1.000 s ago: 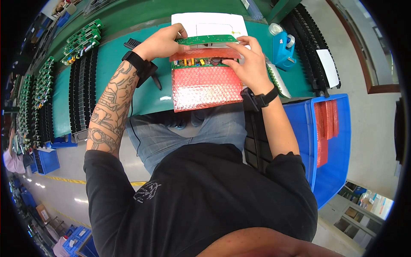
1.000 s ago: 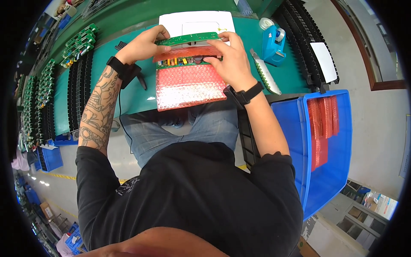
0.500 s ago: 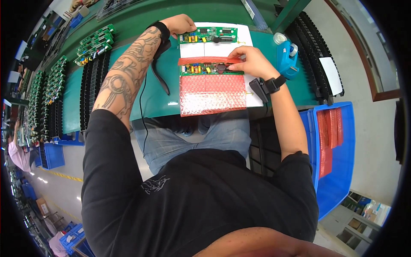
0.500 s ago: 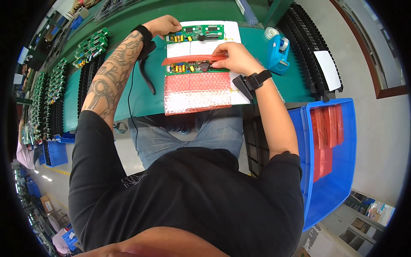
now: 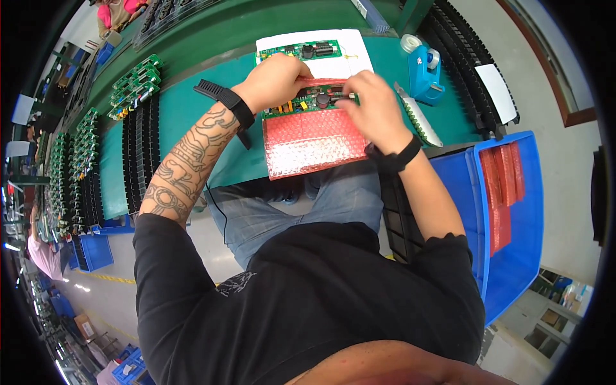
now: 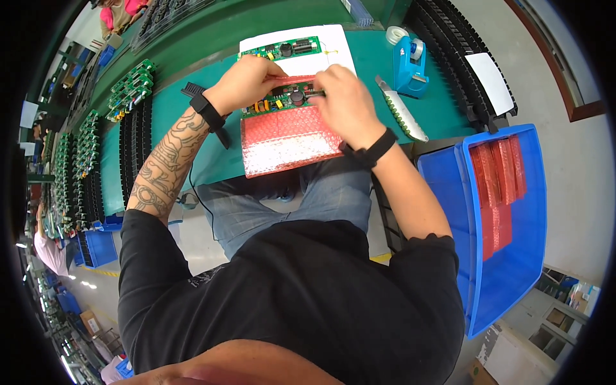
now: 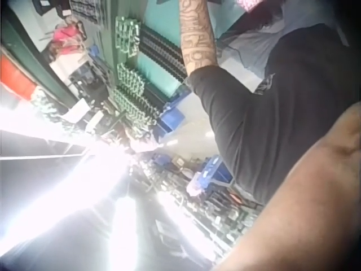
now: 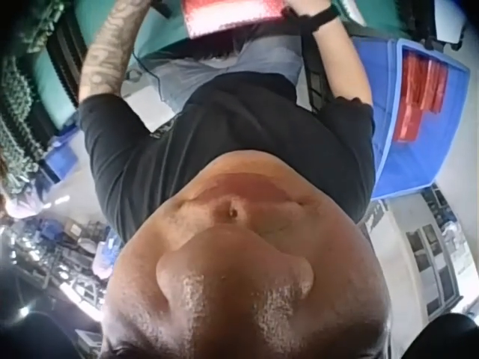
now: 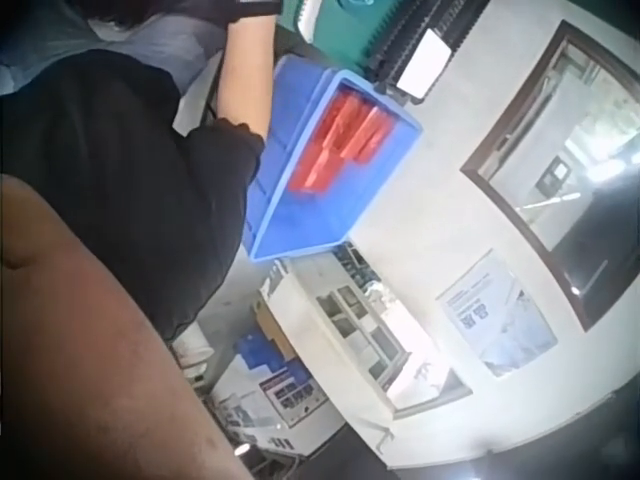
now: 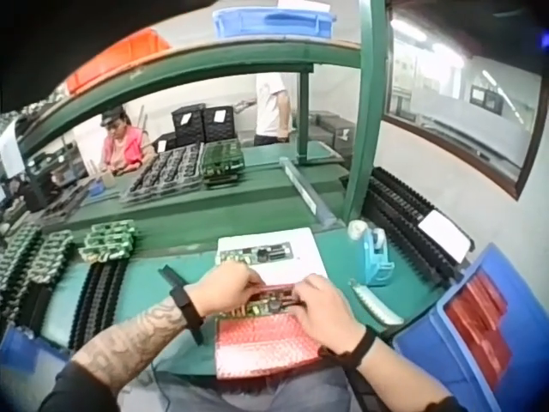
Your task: Inspect and clean printed circuit boards with a brush, then wrap them in bubble wrap and secure with tape before placing into a storage bin.
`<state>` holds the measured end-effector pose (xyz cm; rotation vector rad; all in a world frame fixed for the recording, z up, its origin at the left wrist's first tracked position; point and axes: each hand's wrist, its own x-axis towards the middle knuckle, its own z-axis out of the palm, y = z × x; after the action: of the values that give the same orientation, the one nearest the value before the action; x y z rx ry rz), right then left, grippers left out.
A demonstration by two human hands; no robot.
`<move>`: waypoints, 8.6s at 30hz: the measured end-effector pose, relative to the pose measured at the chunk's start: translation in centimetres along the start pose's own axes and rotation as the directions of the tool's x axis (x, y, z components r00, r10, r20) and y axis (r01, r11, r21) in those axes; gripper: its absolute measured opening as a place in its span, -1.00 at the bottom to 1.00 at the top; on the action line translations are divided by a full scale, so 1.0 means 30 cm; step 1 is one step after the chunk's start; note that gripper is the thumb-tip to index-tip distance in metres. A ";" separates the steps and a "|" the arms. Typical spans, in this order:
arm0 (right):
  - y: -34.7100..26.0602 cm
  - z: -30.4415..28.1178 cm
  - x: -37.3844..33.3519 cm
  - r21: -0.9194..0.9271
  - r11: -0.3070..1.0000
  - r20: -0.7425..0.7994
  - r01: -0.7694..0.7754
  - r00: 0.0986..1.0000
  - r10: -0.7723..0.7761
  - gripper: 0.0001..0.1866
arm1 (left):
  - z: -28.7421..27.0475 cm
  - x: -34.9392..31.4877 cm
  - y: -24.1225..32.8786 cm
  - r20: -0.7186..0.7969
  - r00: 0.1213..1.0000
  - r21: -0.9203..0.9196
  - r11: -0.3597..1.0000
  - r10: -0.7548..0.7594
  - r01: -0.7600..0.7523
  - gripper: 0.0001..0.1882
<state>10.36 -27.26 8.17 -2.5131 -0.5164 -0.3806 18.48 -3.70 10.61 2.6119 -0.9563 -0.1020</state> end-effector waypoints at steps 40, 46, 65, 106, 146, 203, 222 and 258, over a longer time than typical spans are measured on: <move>-0.030 0.084 0.025 0.061 0.964 0.107 0.259 0.959 -0.264 -0.67 | -0.049 0.053 -0.011 -0.217 0.975 0.036 0.998 0.052 -0.045 -0.83; -0.031 0.097 0.019 0.057 0.963 0.118 0.265 0.956 -0.270 -0.71 | -0.056 0.050 -0.001 -0.205 0.978 0.041 0.998 0.050 -0.043 -0.83; -0.037 -0.054 -0.183 0.051 0.996 -0.250 -0.068 0.965 0.079 -0.57 | 0.158 -0.268 0.186 -0.311 0.910 0.347 0.924 0.274 -0.160 -0.69; 0.002 -0.129 0.155 0.075 0.992 0.571 0.102 0.811 -0.127 -0.71 | 0.084 -0.263 0.038 -0.145 0.985 -0.058 0.995 -0.092 0.085 -0.59; 0.097 0.075 0.456 0.037 0.949 0.563 0.314 0.778 -0.280 -0.57 | 0.165 -0.299 0.156 -0.290 0.932 0.419 0.905 0.216 -0.079 -0.82; 0.081 0.036 0.280 0.153 0.968 0.806 -0.199 0.592 -0.006 -0.44 | 0.046 -0.233 0.004 -0.044 0.992 0.111 0.987 0.118 -0.113 -0.26; -0.036 0.010 0.034 -0.038 0.960 0.333 0.276 0.910 -0.248 -0.49 | 0.040 -0.184 0.088 0.089 0.996 0.091 0.996 0.000 -0.008 -0.52; -0.091 0.007 -0.066 -0.175 0.943 0.217 0.285 0.945 -0.245 -0.57 | -0.020 -0.179 0.089 0.242 0.967 -0.172 0.985 0.076 -0.034 -0.52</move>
<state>7.47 -25.56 8.50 -2.6994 -0.9449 -0.3036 12.84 -1.98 11.81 2.4547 -1.0524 -0.4838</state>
